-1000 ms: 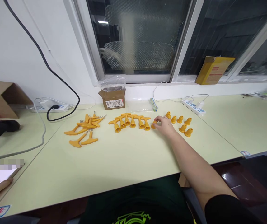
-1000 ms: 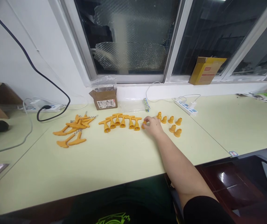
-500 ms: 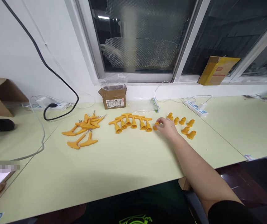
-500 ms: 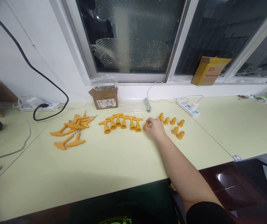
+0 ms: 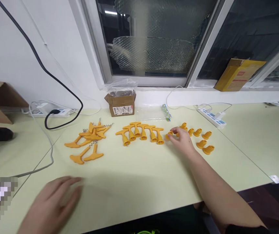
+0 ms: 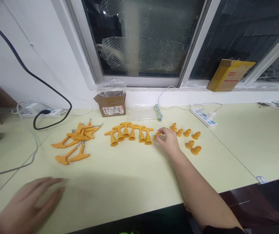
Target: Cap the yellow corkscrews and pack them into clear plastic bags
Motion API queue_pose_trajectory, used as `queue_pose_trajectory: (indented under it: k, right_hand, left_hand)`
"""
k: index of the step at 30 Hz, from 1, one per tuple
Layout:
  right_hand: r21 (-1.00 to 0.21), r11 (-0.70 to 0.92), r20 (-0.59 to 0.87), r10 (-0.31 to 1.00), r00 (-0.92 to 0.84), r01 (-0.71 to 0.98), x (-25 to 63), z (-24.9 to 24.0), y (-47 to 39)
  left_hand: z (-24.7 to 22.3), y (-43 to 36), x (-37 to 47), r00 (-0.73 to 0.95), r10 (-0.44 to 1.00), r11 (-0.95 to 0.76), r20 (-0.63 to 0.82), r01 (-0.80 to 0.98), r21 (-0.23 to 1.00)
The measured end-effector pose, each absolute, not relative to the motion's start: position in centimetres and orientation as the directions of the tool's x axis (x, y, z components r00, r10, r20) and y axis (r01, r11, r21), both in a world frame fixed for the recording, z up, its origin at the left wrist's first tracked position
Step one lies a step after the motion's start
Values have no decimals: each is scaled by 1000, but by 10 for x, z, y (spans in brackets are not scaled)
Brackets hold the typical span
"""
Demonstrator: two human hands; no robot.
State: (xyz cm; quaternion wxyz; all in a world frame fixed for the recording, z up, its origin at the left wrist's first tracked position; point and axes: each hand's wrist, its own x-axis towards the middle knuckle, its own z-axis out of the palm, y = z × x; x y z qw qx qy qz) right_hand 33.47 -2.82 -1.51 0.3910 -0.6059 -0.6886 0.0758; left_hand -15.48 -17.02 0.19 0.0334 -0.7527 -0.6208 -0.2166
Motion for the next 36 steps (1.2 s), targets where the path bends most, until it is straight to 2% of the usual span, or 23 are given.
queue_pose_trajectory:
  k: [2, 6, 10, 14, 16, 19, 21, 22, 23, 25, 27, 29, 32, 36]
  right_hand:
    - [-582, 305, 491, 870, 28, 754, 333, -13, -30]
    - [-584, 383, 545, 839, -4, 716, 330, -8, -33]
    - [-576, 415, 591, 807, 8, 705, 329, -6, -33]
    - [-682, 434, 564, 824, 46, 589, 321, -3, -28]
    - [-743, 426, 527, 848, 59, 516, 315, 2, -27]
    - [-777, 398, 470, 882, 28, 489, 304, 16, -25]
    - [-801, 373, 409, 912, -26, 468, 296, 24, -24]
    - [-823, 361, 379, 924, -49, 438, 292, 26, -23]
    - [-849, 351, 355, 933, -66, 394, 287, 27, -22]
    - [-900, 331, 322, 943, -81, 284, 278, 23, -23]
    - [-928, 318, 305, 948, -92, 193, 269, 13, -24]
    - [-933, 326, 310, 943, -118, 155, 262, 0, -27]
    - [-925, 343, 320, 935, -153, 163, 259, -14, -28]
    - [-919, 345, 312, 933, -180, 193, 256, -19, -29]
  left_hand:
    - [-9, -145, -147, 203, 918, -288, 340, 932, 222]
    - [-9, -91, -132, 249, 938, -280, 241, 954, 105]
    - [-4, -60, -123, 289, 946, -305, 146, 947, 101]
    - [3, -66, -110, 364, 919, -380, 155, 921, 89]
    - [13, -76, -100, 357, 911, -388, 207, 912, 135]
    - [37, -83, -79, 254, 899, -377, 356, 862, 338]
    - [51, -77, -59, 119, 879, -382, 462, 755, 533]
    - [56, -71, -47, 34, 882, -377, 469, 647, 663]
    - [57, -62, -35, -38, 897, -369, 441, 487, 792]
    - [53, -45, -10, -154, 927, -316, 341, 167, 934]
    - [40, -32, 12, -179, 961, -229, 211, -90, 969]
    - [23, -27, 26, -158, 982, -143, 106, -251, 957]
    - [4, -29, 33, -93, 996, -49, 15, -377, 925]
    - [-4, -33, 29, -54, 998, -3, -23, -444, 896]
